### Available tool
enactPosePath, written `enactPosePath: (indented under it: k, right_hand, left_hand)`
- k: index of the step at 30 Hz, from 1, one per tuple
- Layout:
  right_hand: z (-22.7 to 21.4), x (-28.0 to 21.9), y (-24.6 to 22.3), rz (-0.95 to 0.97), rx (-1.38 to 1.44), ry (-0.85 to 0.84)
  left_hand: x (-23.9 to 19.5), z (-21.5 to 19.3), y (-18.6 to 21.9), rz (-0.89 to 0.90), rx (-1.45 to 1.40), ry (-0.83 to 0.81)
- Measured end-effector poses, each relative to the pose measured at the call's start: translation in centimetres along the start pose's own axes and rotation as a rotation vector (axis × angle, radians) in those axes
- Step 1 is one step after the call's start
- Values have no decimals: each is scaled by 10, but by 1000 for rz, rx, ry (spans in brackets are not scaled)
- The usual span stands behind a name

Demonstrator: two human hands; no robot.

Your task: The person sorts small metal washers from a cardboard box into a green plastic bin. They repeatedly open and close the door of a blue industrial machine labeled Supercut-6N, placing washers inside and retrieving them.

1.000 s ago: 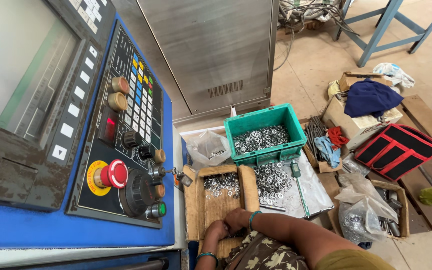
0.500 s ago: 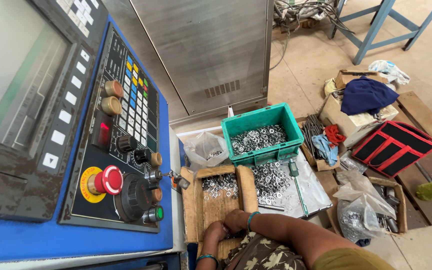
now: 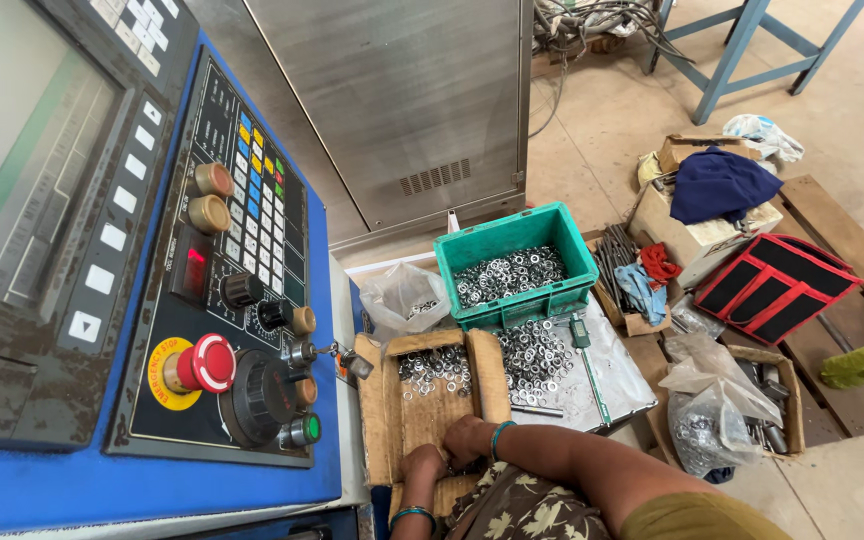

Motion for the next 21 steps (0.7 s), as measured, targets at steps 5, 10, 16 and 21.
enactPosePath:
  k: [5,10,16,21]
  right_hand:
    - [0,0,-3,-62,11,-31]
    - [2,1,-3,-59,-18,-60]
    - [6,4,-3,-55,-56,-105]
    - [5,5,-1,-48,-87,-66]
  left_hand:
    - [-1,-1,1,77,-58,2]
    - [-1,2,2,125,-104,-42]
    - [1,2,4,153,-209,-52]
    - [1,-1,7,199,-192,26]
Point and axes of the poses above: each hand's wrist, its own x-axis towards the middle knuckle, its own z-axis out of the palm, y = z × x, the point moved 6 cm from there along x, towards the middle knuckle, and after that the axes turned 10 degrees about y, right-handed, at the moved point
